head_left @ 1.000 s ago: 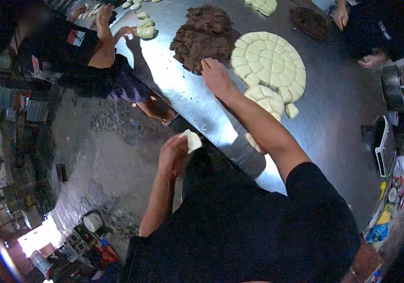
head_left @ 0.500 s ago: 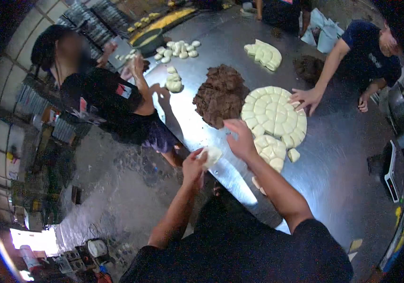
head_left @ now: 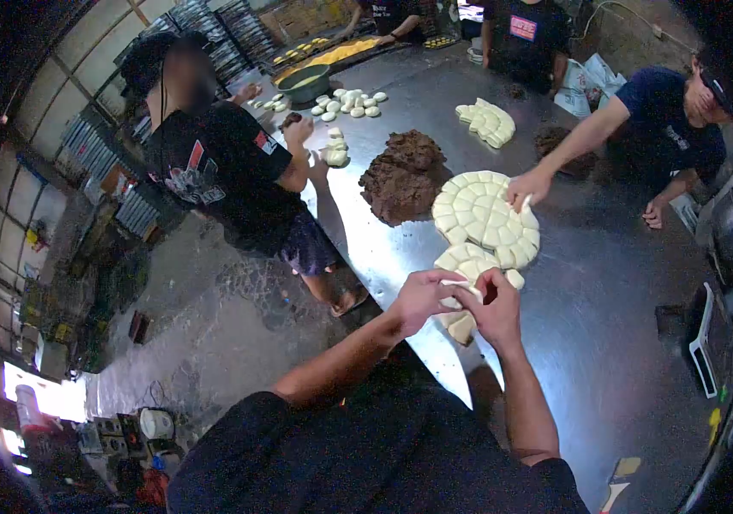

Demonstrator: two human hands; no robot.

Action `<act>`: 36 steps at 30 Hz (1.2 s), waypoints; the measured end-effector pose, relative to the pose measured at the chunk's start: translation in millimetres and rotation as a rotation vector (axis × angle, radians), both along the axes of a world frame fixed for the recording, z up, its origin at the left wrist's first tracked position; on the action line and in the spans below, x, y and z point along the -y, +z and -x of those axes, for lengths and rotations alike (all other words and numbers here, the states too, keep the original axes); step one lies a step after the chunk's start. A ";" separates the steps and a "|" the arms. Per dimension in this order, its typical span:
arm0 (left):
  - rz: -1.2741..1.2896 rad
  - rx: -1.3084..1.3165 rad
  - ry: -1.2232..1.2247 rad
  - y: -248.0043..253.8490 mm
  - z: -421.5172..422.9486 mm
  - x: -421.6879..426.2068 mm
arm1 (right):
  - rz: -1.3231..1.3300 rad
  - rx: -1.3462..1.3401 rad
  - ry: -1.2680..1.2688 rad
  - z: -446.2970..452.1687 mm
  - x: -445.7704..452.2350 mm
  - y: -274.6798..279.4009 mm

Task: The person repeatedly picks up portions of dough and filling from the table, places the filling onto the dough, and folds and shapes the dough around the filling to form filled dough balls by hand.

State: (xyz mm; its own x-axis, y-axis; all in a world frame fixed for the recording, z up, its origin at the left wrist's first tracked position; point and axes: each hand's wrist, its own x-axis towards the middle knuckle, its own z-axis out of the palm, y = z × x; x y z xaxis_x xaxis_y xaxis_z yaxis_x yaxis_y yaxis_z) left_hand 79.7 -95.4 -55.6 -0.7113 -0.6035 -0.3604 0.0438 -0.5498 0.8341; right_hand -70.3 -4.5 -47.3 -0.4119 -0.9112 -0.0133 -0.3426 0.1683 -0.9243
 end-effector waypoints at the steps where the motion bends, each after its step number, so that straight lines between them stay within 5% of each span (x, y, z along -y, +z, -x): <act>1: -0.086 -0.019 0.015 2.1 9.1 -2.8 | 0.006 -0.010 -0.005 -2.1 -2.8 -1.9; 4: -0.086 -0.111 0.092 9.3 21.1 -4.1 | 0.589 -0.391 -0.130 -25.4 -11.7 -3.7; 7: -0.065 -0.111 0.269 38.8 22.4 -3.5 | 0.720 -0.371 -0.020 -29.7 -29.5 22.1; 13: 0.073 -0.058 0.171 49.7 41.2 -24.8 | 0.334 -0.288 -0.181 2.1 -13.0 43.2; 17: 0.000 -0.111 0.116 60.2 19.8 -9.1 | 0.772 -0.757 -0.125 -16.9 5.9 38.4; 19: 0.182 -0.071 0.204 59.5 10.9 3.6 | 0.757 -0.701 -0.028 -27.0 3.3 48.1; 21: 0.095 -0.126 0.291 57.5 11.2 5.1 | 0.778 -0.549 -0.125 -31.3 8.4 48.1; 23: 0.241 -0.165 0.290 57.3 9.2 3.1 | 0.502 -0.328 -0.125 -28.6 21.0 53.7; 27: 0.132 0.019 0.166 60.4 1.5 20.0 | 0.598 -0.483 -0.065 -33.2 44.4 39.9; 28: 0.339 0.039 0.116 48.4 -4.1 29.8 | 0.728 -0.610 -0.005 -38.0 48.8 40.0; 31: 0.287 -0.092 0.283 43.6 -7.6 46.1 | 0.801 -0.580 -0.015 -47.8 43.5 53.1; 35: 0.400 -0.095 0.105 39.8 10.6 39.5 | 0.561 -0.467 -0.119 -30.4 56.6 39.1; 36: 0.223 -0.128 0.093 42.8 17.7 35.0 | 0.592 -0.537 -0.129 -24.5 56.4 36.3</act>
State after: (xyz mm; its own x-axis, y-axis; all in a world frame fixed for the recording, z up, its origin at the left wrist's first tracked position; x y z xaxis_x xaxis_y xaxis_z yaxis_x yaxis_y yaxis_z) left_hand 62.0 -130.5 -12.8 -0.6801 -0.7228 -0.1224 0.1983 -0.3422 0.9185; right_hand -45.8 -60.9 -11.0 -0.3278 -0.6499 0.6856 -0.7761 -0.2286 -0.5878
